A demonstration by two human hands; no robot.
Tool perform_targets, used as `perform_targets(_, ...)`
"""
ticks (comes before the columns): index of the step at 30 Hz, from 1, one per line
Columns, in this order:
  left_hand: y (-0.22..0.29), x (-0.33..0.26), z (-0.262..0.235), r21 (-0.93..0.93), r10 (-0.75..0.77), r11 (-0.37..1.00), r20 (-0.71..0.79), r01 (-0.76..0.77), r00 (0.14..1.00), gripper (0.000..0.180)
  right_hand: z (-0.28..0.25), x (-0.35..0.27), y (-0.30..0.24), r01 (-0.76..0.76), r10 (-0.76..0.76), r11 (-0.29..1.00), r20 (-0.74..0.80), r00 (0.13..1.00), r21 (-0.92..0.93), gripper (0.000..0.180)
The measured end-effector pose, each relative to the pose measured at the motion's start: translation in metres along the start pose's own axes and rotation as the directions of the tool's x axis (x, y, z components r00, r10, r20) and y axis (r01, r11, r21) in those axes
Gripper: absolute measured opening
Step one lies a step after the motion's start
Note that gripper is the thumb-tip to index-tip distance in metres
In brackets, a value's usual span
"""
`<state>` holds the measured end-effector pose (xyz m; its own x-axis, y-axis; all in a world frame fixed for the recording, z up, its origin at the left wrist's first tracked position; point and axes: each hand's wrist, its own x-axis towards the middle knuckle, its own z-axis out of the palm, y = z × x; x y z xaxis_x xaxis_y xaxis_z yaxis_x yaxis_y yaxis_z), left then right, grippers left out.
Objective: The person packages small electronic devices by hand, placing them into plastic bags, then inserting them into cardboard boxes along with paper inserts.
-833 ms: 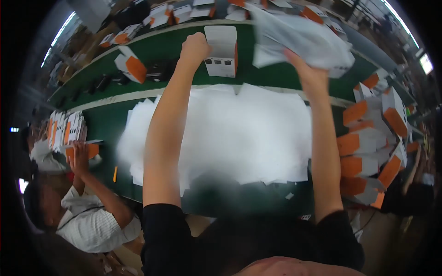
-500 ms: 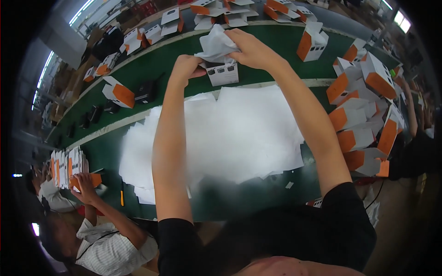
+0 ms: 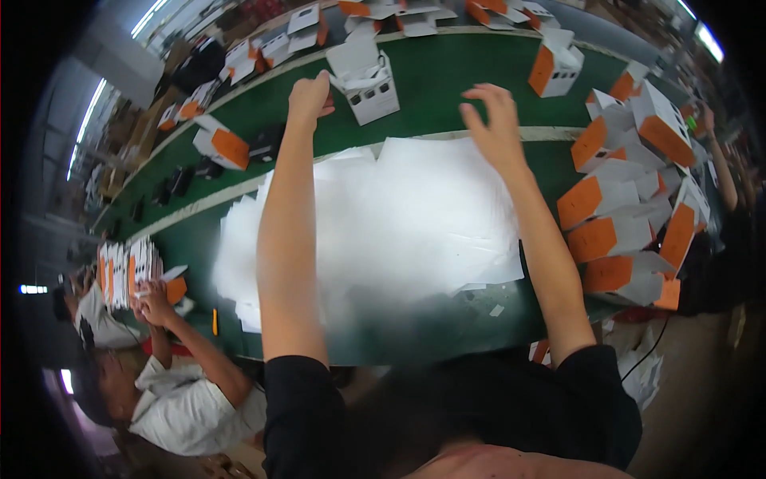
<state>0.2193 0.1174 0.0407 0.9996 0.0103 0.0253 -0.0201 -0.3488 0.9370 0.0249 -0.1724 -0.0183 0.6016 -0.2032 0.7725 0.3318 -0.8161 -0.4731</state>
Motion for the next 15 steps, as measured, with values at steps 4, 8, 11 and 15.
perform_targets(4,0.010,0.010,-0.059,0.667,0.246,0.736,-0.105,-0.115,0.964,0.033,-0.027,0.001,0.019,-0.308,0.290,0.919,0.106,0.951,0.245,0.018)
perform_targets(8,-0.042,0.025,-0.101,0.818,0.207,0.565,-0.021,-0.102,0.978,0.048,-0.034,0.018,-0.001,-0.467,0.428,0.811,0.186,0.884,0.354,0.019)
perform_targets(11,-0.089,0.034,-0.112,0.860,-0.060,0.502,-0.074,0.094,0.995,0.091,-0.026,0.022,0.001,-0.428,0.359,0.791,0.236,0.903,0.437,0.020)
perform_targets(15,-0.098,0.024,-0.103,0.742,-0.139,0.612,-0.242,0.275,0.960,0.103,-0.021,0.018,-0.005,-0.499,0.380,0.678,0.324,0.866,0.540,0.020)
